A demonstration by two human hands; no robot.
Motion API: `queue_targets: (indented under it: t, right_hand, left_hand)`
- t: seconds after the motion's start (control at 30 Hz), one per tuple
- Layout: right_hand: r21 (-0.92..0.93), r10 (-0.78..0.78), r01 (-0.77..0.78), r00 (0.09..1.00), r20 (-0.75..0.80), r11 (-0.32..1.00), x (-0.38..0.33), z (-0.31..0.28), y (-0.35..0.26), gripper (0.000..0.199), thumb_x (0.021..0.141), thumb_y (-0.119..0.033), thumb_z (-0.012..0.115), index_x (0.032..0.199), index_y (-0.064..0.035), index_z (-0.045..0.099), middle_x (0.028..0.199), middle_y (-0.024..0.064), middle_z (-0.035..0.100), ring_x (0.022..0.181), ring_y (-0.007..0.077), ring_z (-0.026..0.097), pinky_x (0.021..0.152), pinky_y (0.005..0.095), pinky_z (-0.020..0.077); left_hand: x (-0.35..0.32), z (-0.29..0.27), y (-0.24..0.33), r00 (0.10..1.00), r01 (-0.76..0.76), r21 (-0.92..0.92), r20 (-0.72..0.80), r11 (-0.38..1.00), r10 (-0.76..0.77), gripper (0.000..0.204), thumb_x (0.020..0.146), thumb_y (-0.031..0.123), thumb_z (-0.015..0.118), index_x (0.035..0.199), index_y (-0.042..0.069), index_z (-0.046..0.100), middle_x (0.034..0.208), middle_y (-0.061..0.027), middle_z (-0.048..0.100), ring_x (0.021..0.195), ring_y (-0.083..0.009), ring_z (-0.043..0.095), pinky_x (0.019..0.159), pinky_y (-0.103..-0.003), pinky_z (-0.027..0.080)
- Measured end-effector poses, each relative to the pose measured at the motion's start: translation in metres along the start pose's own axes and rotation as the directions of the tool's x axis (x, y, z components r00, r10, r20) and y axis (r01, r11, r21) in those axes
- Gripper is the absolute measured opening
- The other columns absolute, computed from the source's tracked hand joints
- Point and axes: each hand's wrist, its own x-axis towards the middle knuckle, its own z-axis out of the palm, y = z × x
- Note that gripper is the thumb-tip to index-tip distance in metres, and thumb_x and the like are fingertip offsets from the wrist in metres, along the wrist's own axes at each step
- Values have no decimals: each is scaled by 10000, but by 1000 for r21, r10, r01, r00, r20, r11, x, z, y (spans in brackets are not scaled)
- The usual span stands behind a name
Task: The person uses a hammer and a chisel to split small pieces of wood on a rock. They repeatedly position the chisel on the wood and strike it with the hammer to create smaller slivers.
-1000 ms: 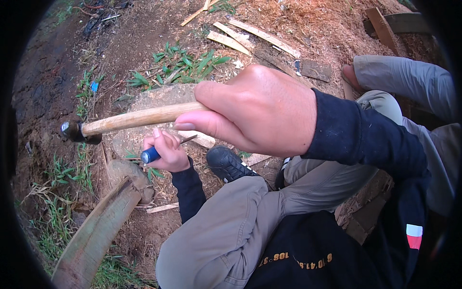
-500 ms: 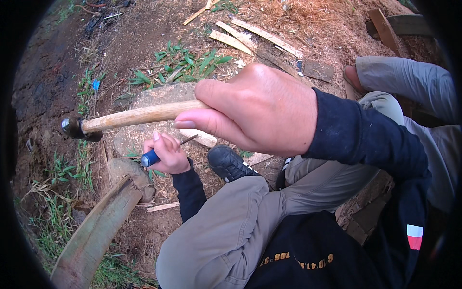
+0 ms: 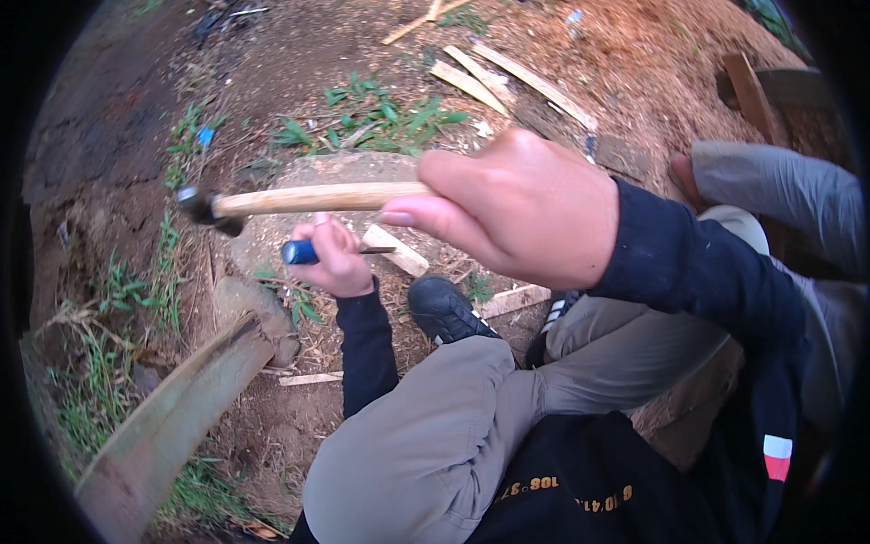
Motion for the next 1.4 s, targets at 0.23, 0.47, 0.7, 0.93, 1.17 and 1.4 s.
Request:
queue_targets:
  t: [0.23, 0.47, 0.7, 0.93, 1.17, 1.4]
  right_hand:
    - [-148, -11, 27, 994, 110, 989, 20, -3, -11, 391, 958, -338, 549, 713, -38, 497, 452, 133, 450, 411, 335, 516, 430, 430, 405]
    - [-195, -61, 81, 993, 104, 977, 31, -12, -20, 361, 957, -315, 555, 733, -34, 515, 463, 126, 453, 409, 305, 515, 431, 411, 405]
    - [-331, 37, 70, 952, 305, 941, 36, -5, -21, 375, 972, -301, 530, 739, -11, 576, 492, 121, 481, 419, 288, 533, 419, 387, 414]
    - [-325, 9, 77, 967, 256, 943, 39, -2, -24, 409, 984, -293, 510, 708, 1, 576, 466, 135, 435, 386, 297, 489, 416, 405, 399]
    - [-275, 9, 52, 976, 219, 960, 46, -3, -23, 370, 986, -302, 492, 766, -14, 564, 488, 132, 446, 419, 299, 506, 449, 404, 401]
    - [-189, -13, 31, 995, 99, 981, 52, -9, -20, 428, 989, -360, 473, 774, -10, 594, 491, 130, 472, 419, 304, 508, 455, 424, 426]
  left_hand:
    - [6, -8, -9, 994, 54, -1, -91, 999, -54, 198, 809, 55, 583, 634, 24, 496, 502, -13, 500, 440, -86, 489, 437, -237, 368]
    - [4, -12, -14, 996, 74, 12, -49, 997, -73, 286, 854, 74, 628, 621, 40, 465, 540, 31, 455, 493, -50, 419, 459, -242, 314]
    - [0, -10, -14, 998, 29, -17, -63, 999, -30, 306, 859, 68, 631, 616, 45, 447, 562, 36, 438, 516, -50, 402, 469, -247, 308]
    - [-1, -13, -28, 990, -122, 56, 72, 991, 118, 254, 866, 32, 587, 682, 76, 417, 513, 5, 433, 400, -54, 363, 383, -229, 263]
    - [-1, -11, -18, 999, 9, 124, 40, 992, -14, 277, 839, 57, 629, 614, 30, 470, 530, -5, 476, 508, -72, 445, 478, -261, 352]
    - [7, -3, -20, 995, -47, 197, 99, 979, 28, 244, 846, 43, 600, 653, 53, 451, 522, -2, 462, 454, -70, 434, 432, -241, 336]
